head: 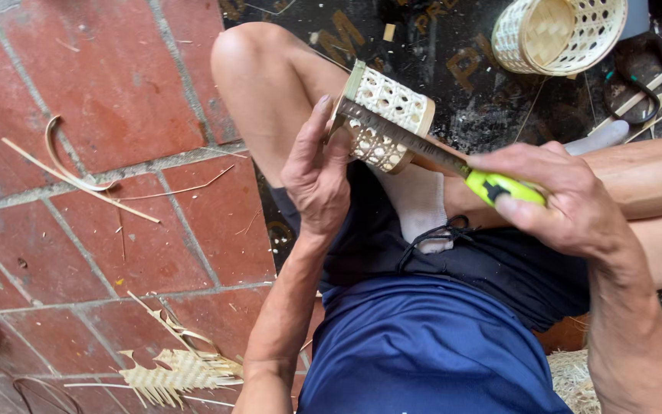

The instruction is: The person sits on the floor assembling woven bamboo basket bodies. They fit a woven cylinder over a round bamboo base, press a bamboo rim ring around the top edge, trim excess material with scissors, and sort and align flat bamboo strips.

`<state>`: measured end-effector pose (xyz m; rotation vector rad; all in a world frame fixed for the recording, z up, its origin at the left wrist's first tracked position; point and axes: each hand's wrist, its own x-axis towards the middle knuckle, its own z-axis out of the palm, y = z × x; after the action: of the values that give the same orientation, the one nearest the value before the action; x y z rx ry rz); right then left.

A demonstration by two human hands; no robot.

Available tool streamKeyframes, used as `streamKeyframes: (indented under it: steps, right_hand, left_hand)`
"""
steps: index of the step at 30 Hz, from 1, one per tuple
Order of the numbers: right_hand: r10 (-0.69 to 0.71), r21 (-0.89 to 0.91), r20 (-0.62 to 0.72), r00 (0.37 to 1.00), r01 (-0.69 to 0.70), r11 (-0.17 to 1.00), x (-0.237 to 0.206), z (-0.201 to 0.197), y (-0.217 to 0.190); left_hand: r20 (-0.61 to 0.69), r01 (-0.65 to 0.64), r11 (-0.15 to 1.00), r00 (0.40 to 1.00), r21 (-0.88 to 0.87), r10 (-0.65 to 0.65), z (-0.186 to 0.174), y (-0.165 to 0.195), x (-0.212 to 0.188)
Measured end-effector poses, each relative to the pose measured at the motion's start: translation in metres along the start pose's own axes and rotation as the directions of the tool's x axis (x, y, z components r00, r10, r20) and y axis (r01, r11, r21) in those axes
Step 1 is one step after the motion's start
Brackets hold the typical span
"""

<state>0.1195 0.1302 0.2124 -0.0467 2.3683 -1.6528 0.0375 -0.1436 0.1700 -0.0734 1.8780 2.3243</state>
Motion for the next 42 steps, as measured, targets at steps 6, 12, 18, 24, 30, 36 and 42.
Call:
streamKeyframes:
  steps: [6, 12, 18, 24, 30, 36, 42]
  right_hand:
    - [-0.024, 0.095, 0.074, 0.997, 0.017, 0.995, -0.027, -0.018, 0.006]
    - [-0.034, 0.024, 0.122, 0.992, 0.031, 0.999, -0.031, -0.032, -0.012]
    - [-0.043, -0.034, 0.084, 0.996, 0.046, 0.998, -0.042, -0.039, -0.026]
    - [-0.002, -0.070, 0.069, 0.998, 0.007, 0.998, -0.055, -0.042, -0.030]
    - [0.009, -0.068, 0.066, 0.998, -0.004, 0.998, -0.053, -0.041, -0.031]
    - [-0.013, -0.064, 0.056, 0.998, 0.017, 0.998, -0.051, -0.041, -0.033]
    - [-0.006, -0.027, 0.030, 1.000, 0.006, 1.000, -0.051, -0.039, -0.032]
  left_hand:
    - [0.101, -0.048, 0.995, 0.994, 0.091, 0.039, 0.002, 0.002, -0.009]
    - [0.064, 0.048, 0.998, 0.997, 0.048, -0.051, 0.009, -0.002, -0.019]
    - [0.058, 0.146, 0.989, 0.988, -0.028, -0.144, 0.016, -0.006, -0.027]
    - [0.064, 0.207, 0.978, 0.977, -0.009, -0.206, 0.022, -0.003, -0.032]
    - [0.093, 0.173, 0.985, 0.981, -0.007, -0.171, 0.023, 0.000, -0.029]
    - [0.090, 0.167, 0.986, 0.982, -0.017, -0.165, 0.022, 0.002, -0.027]
    - [0.093, 0.144, 0.989, 0.986, -0.029, -0.140, 0.021, 0.002, -0.027]
